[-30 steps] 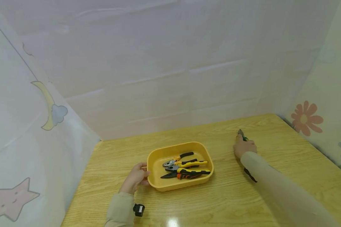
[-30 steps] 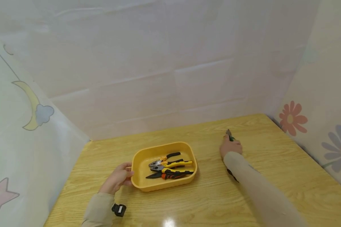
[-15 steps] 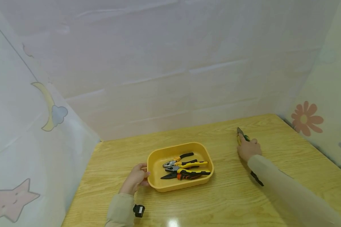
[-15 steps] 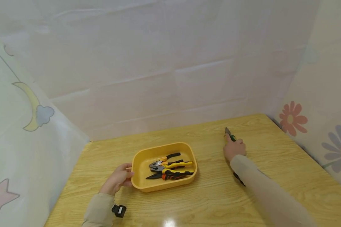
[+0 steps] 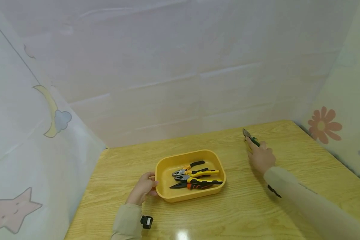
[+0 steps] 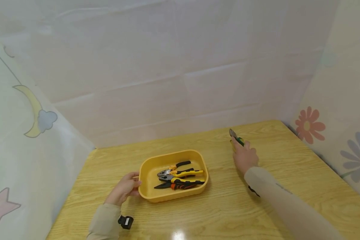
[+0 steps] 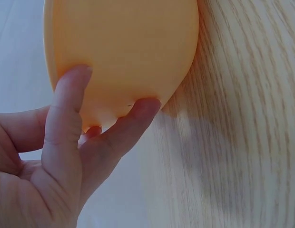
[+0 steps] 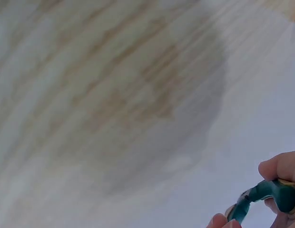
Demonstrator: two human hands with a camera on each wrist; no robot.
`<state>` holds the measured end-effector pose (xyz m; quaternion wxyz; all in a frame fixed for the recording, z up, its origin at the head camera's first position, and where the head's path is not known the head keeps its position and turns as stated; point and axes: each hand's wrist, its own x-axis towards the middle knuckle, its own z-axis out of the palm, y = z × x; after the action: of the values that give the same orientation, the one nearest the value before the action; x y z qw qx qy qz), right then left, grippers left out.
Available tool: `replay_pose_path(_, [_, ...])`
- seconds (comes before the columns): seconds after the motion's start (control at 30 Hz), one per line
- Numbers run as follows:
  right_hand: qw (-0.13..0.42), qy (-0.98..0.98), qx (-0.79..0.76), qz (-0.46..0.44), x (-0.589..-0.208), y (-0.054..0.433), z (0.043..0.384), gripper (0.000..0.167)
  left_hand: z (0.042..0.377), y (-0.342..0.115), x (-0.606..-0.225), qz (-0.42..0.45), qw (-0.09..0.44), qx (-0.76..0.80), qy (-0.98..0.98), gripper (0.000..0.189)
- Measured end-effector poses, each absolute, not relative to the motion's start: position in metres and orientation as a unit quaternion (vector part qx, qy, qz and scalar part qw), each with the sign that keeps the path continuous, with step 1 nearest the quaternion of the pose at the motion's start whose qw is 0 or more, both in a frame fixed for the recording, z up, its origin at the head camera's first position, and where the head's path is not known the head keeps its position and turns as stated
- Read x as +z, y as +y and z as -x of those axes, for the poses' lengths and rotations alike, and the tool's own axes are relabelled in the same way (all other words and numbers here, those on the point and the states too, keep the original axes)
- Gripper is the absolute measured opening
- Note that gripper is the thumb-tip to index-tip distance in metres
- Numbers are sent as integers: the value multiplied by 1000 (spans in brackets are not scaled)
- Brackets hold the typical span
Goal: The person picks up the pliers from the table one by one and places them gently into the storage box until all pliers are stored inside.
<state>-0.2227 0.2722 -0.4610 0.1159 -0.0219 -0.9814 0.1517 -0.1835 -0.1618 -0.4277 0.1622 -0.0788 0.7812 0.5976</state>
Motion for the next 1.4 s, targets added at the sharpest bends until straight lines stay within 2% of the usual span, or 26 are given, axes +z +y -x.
replay_pose_path(0.37, [228,-967,105,-44,-448,263,212,63,183,-161,-426,87,163,597,780,43])
replay_pose_path(0.5, [234,-966,96,-60,-443,261,207,62,183,-161,-425,90,162,600,779,43])
replay_pose_path(0.77, [201,-971,102,-74,-431,254,202,60,183,-161,-423,93,163,597,780,43])
replay_pose_path(1.17, [240,-962,66,-110,-424,240,196,62,183,-161,-425,88,160,602,777,43])
replay_pose_path(1.4, [301,-942,49,-142,-425,235,196,66,183,-160,-425,93,158,602,777,44])
